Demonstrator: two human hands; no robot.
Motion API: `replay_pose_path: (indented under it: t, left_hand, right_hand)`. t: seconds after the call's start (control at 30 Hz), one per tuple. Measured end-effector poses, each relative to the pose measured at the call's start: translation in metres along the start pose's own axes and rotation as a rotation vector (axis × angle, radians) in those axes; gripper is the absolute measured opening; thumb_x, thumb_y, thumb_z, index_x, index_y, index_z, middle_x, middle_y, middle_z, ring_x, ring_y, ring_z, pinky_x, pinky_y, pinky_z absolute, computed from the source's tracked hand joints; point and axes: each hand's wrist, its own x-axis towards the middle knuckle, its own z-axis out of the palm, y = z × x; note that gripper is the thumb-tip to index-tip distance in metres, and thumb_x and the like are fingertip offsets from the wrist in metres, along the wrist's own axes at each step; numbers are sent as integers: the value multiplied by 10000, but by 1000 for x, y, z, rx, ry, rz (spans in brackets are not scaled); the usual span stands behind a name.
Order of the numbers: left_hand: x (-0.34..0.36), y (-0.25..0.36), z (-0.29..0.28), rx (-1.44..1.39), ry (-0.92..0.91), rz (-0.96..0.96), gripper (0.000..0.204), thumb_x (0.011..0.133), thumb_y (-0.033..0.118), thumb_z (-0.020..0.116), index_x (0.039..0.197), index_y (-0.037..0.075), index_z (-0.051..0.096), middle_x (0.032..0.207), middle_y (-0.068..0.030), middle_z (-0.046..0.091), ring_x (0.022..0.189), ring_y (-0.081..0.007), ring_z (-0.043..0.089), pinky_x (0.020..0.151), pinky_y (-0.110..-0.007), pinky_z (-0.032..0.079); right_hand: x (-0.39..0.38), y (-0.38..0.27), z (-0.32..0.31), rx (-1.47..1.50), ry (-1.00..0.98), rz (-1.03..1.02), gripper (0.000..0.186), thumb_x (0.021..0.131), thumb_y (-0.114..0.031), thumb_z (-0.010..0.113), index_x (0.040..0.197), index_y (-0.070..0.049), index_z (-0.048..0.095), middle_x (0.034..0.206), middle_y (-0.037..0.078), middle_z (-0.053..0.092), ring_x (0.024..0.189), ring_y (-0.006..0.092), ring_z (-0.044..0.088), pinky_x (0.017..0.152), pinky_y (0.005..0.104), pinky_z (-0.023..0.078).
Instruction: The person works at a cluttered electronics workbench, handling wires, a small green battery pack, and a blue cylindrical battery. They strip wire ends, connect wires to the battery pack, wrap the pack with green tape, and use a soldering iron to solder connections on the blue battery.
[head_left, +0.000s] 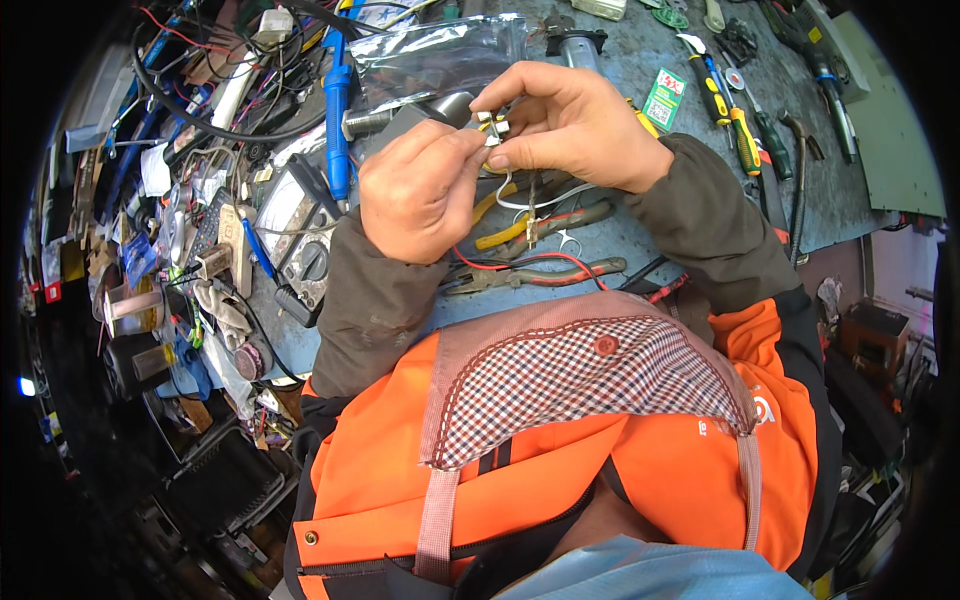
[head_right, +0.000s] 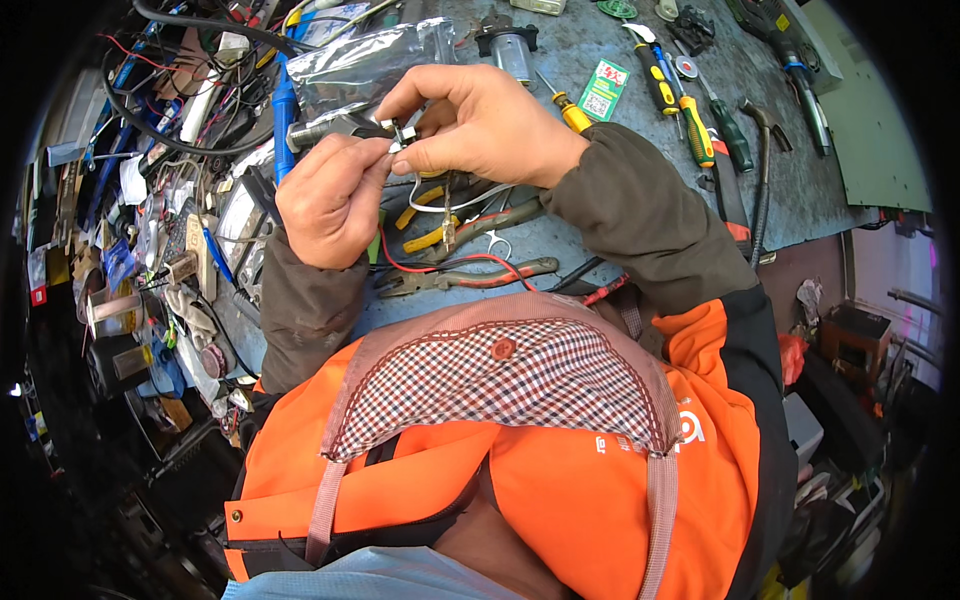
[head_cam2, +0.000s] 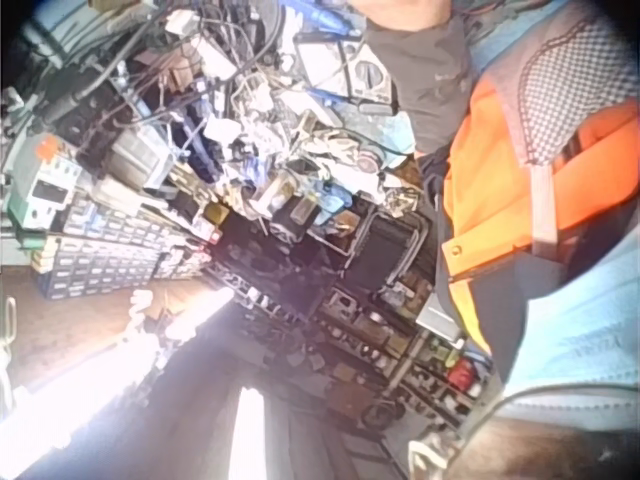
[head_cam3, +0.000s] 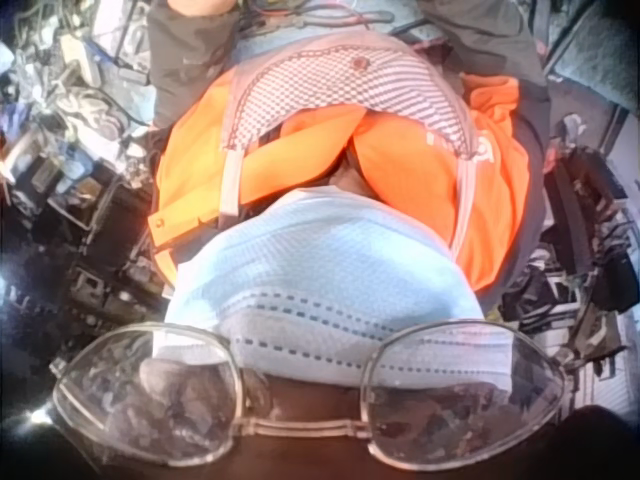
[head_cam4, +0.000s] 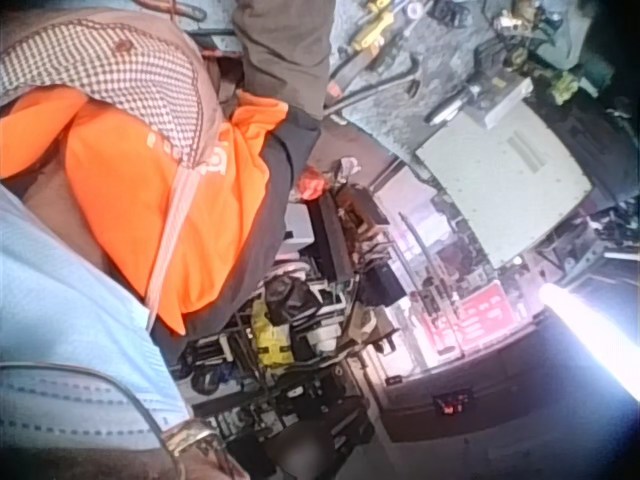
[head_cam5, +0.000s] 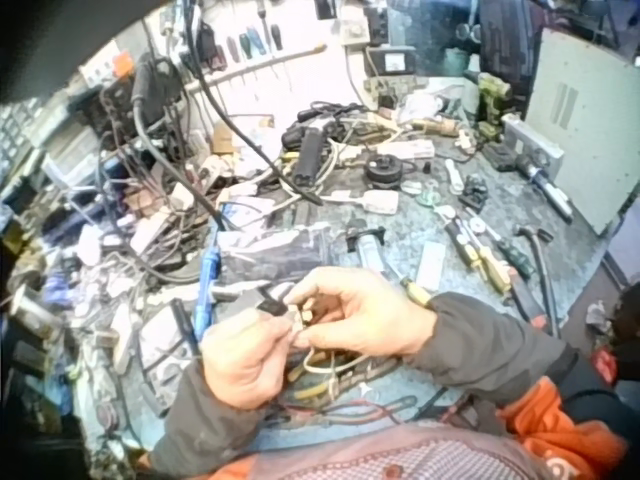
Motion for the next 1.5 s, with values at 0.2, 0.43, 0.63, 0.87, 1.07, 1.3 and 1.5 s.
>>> replay_pose_path:
  t: [0.2, 0.43, 0.63, 0.87, 1.07, 1.3, 1.5]
  left_hand:
    - [2, 3, -6, -19, -110, -20, 162, 928, -99, 714, 1079, -46, 738, 888, -161, 697, 744, -289, 688, 688, -345, 548]
    - [2, 7, -1, 5, -37, -35, 170, 880, -103, 747, 1043, -52, 750, 875, -174, 728, 708, -292, 718, 637, -352, 558]
    - [0, 7, 2, 46, -80, 17, 177, 882, -102, 754, 1052, -54, 748, 875, -183, 721, 708, -309, 715, 650, -358, 563]
    - [-1, 0, -4, -16, -29, -117, 170, 945, -85, 743, 1110, -43, 753, 900, -164, 714, 750, -258, 703, 682, -338, 553]
    - [1, -2, 3, -113, 59, -131, 165, 957, -62, 758, 1122, -59, 754, 951, -163, 743, 786, -219, 709, 698, -305, 550]
    - [-2, -5, 5, -110, 73, -107, 154, 939, -37, 783, 1092, -24, 766, 932, -140, 741, 775, -242, 721, 686, -322, 563]
    - [0, -7, 6, -102, 44, -46, 163, 919, -34, 791, 1076, 3, 768, 918, -121, 734, 763, -262, 726, 657, -347, 565]
  right_hand:
    - [2, -3, 1, -38, 4, 86, 395, 912, 1, 844, 1279, -16, 699, 952, 19, 725, 900, 63, 687, 777, 240, 562]
    - [1, 1, 6, 216, 64, 74, 390, 860, -26, 866, 1207, 1, 690, 952, 19, 740, 827, 79, 680, 733, 265, 546]
    - [-1, -4, 0, -265, 40, -56, 360, 828, -66, 857, 1153, -9, 714, 924, 22, 724, 806, 71, 657, 712, 268, 528]
    - [4, -7, -5, 145, 152, 16, 342, 878, -13, 835, 1199, 9, 719, 957, 36, 722, 905, 106, 723, 792, 270, 575]
    - [-1, -21, -14, -73, 120, -110, 423, 960, 35, 777, 1368, -11, 671, 1205, 54, 714, 1021, 104, 709, 862, 260, 589]
    - [0, -12, -11, -1, 99, 27, 463, 973, -50, 811, 1410, -26, 661, 995, 47, 753, 919, 99, 720, 818, 267, 598]
    - [0, -9, -7, 7, 70, -1, 466, 960, -28, 816, 1403, -27, 672, 963, 36, 749, 908, 81, 702, 787, 247, 568]
